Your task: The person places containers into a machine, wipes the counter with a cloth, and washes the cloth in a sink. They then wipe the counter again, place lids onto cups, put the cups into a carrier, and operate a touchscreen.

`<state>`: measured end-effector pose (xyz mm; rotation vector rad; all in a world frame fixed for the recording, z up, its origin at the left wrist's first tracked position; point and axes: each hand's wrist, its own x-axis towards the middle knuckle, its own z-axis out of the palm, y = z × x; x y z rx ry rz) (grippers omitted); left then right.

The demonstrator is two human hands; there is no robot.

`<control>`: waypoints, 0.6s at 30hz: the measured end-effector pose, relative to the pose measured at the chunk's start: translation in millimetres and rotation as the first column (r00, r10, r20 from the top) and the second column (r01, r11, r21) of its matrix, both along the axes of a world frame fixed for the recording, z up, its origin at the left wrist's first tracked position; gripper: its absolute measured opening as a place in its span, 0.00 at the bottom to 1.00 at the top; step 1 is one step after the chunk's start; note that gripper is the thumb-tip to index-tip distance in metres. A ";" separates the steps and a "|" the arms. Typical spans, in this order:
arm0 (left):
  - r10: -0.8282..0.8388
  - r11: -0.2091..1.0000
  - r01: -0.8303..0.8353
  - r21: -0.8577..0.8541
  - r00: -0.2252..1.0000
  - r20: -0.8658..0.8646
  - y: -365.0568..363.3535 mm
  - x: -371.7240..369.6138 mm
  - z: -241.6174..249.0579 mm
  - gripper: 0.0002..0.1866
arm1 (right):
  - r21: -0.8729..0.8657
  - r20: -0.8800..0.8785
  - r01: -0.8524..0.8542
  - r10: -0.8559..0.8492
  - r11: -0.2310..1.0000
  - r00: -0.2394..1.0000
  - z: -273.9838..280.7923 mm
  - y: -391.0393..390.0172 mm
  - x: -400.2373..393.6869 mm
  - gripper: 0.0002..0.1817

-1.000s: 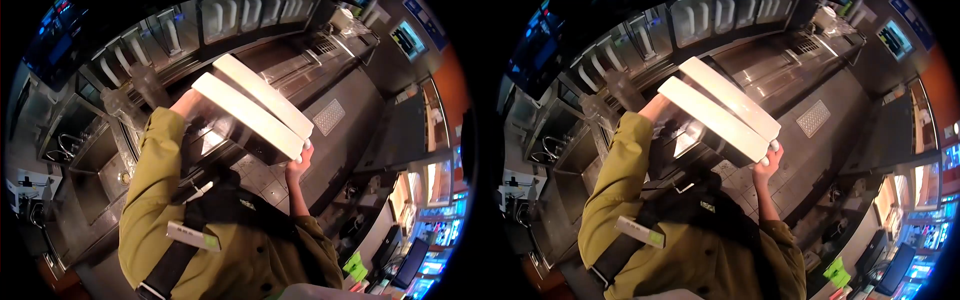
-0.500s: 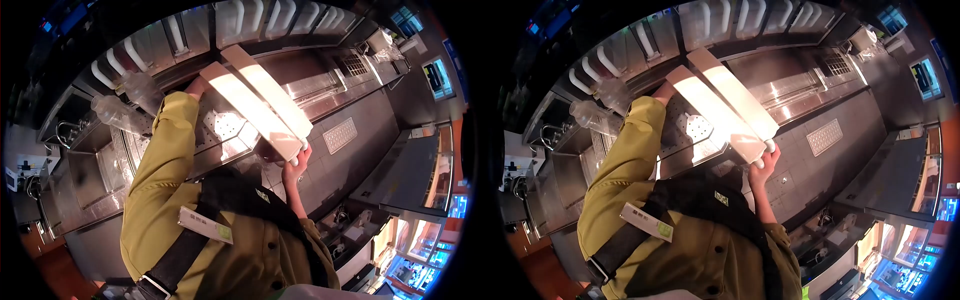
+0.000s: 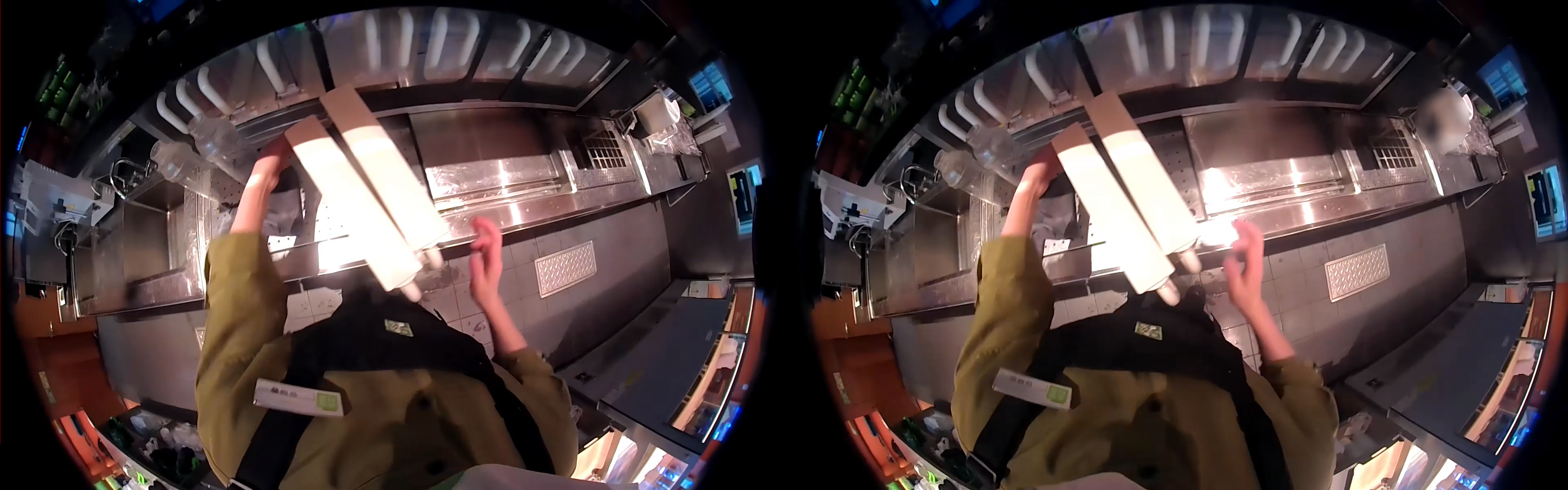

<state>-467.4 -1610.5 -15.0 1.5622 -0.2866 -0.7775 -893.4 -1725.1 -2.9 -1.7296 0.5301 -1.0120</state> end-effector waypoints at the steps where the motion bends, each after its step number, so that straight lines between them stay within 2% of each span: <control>1: 0.078 0.996 -0.079 0.035 0.996 0.039 18.2 -5.6 3.0 0.22 | -0.113 0.051 0.065 -0.059 0.992 0.997 -8.5 -36.3 6.7 0.11; 2: 0.094 0.974 -0.104 0.200 0.994 0.056 39.6 0.6 -1.0 0.21 | -0.151 -0.078 0.159 -0.172 0.976 0.982 3.6 -70.9 15.4 0.13; 3: 0.194 0.980 -0.196 0.014 0.975 0.110 56.6 -20.9 5.0 0.19 | -0.245 -0.020 0.169 -0.179 0.955 0.984 18.4 -110.1 30.5 0.15; 4: 0.148 0.986 -0.155 0.064 0.983 0.108 74.7 -28.1 13.2 0.19 | -0.239 0.071 0.256 -0.246 0.936 0.967 21.7 -155.3 51.1 0.17; 5: 0.214 0.977 -0.215 0.006 0.975 0.059 87.8 -47.6 24.8 0.18 | -0.199 0.068 0.266 -0.257 0.943 0.964 44.0 -192.8 69.9 0.20; 6: 0.222 0.975 -0.222 -0.005 0.975 0.008 105.2 -59.0 32.1 0.17 | -0.265 0.068 0.405 -0.402 0.875 0.913 54.8 -236.8 93.1 0.22; 7: 0.225 0.973 -0.227 -0.050 0.974 -0.037 126.5 -62.5 26.9 0.16 | -0.216 0.105 0.492 -0.481 0.844 0.871 66.7 -273.5 117.2 0.24; 8: 0.255 0.967 -0.255 0.004 0.965 -0.063 143.8 -72.0 32.9 0.17 | -0.300 0.166 0.618 -0.599 0.726 0.784 70.6 -309.7 141.5 0.28; 10: 0.305 0.951 -0.304 0.061 0.952 -0.015 190.1 -78.3 22.5 0.18 | -0.334 0.286 0.776 -0.727 0.535 0.624 96.1 -335.7 177.4 0.31; 12: 0.443 0.895 -0.439 0.085 0.896 -0.036 235.9 -90.7 7.9 0.21 | -0.733 0.342 0.659 -0.746 0.170 0.572 100.2 -338.8 198.9 0.25; 13: 0.537 0.842 -0.527 0.120 0.841 -0.074 250.2 -103.6 6.1 0.22 | -0.881 0.114 0.409 -0.733 0.237 0.671 108.7 -322.8 205.7 0.20; 14: 0.587 0.809 -0.576 0.120 0.802 -0.108 263.9 -117.5 -0.1 0.22 | -0.950 -0.133 0.111 -0.698 0.293 0.704 118.3 -307.7 211.8 0.16; 15: 0.629 0.777 -0.613 0.141 0.766 -0.132 277.9 -131.0 -11.8 0.21 | -0.985 -0.087 0.008 -0.531 0.173 0.843 112.6 -313.5 222.1 0.15; 16: 0.682 0.731 -0.662 0.167 0.716 -0.146 292.7 -145.0 -22.0 0.20 | -0.964 -0.247 -0.147 -0.534 0.223 0.809 103.6 -314.3 230.5 0.16; 18: 0.762 0.647 -0.751 0.135 0.633 -0.135 270.4 -184.3 -4.9 0.14 | -0.996 -0.085 -0.085 -0.185 0.008 0.979 73.1 -361.8 271.7 0.17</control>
